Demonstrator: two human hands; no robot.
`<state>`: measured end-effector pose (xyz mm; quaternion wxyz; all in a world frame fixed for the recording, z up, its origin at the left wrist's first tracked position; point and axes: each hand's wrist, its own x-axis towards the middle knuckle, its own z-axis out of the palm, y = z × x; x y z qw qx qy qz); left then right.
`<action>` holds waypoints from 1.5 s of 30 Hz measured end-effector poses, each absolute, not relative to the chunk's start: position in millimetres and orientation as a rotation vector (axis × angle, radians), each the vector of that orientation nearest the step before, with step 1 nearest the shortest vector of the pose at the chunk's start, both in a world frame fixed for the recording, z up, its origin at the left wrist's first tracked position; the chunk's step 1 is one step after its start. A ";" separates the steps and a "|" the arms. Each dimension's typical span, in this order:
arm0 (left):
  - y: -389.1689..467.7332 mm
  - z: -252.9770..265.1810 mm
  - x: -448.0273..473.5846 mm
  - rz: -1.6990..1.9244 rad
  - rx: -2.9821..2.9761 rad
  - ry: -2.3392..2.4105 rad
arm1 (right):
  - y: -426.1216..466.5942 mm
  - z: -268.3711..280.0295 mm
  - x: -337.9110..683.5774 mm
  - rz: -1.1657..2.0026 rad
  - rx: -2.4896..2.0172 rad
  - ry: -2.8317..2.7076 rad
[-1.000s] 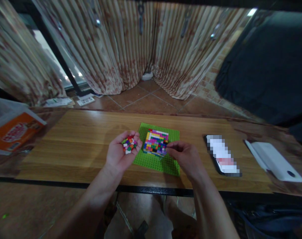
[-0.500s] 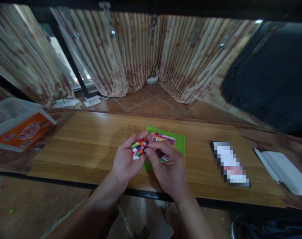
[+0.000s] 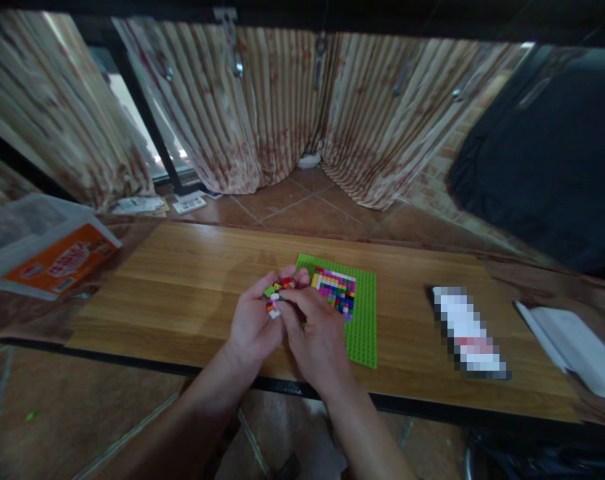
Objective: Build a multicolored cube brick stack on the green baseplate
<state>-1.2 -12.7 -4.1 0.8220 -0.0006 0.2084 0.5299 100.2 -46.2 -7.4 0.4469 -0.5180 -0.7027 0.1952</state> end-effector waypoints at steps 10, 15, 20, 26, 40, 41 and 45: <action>-9.6 -6.4 -0.5 1.192 -0.050 0.526 | -44.2 -6.3 97.0 0.735 -1.271 -1.374; -5.6 -9.7 -6.3 1.207 -0.038 0.451 | -41.2 -4.5 94.9 1.022 -1.118 -1.179; -2.4 -4.7 -14.3 1.296 -0.144 0.500 | -30.3 -5.8 116.0 1.049 -1.030 -0.958; -1.6 -4.6 -17.7 1.319 -0.123 0.509 | -21.3 -7.7 147.2 1.010 -1.048 -0.836; -4.9 -5.7 -10.0 1.269 -0.099 0.521 | -30.3 1.6 147.7 0.947 -1.098 -0.974; -5.4 -6.4 -8.5 1.260 -0.103 0.519 | -32.0 0.9 144.3 0.944 -1.107 -1.005; -8.2 -8.6 -0.4 1.213 -0.112 0.514 | -39.6 -2.0 123.6 0.955 -1.134 -1.146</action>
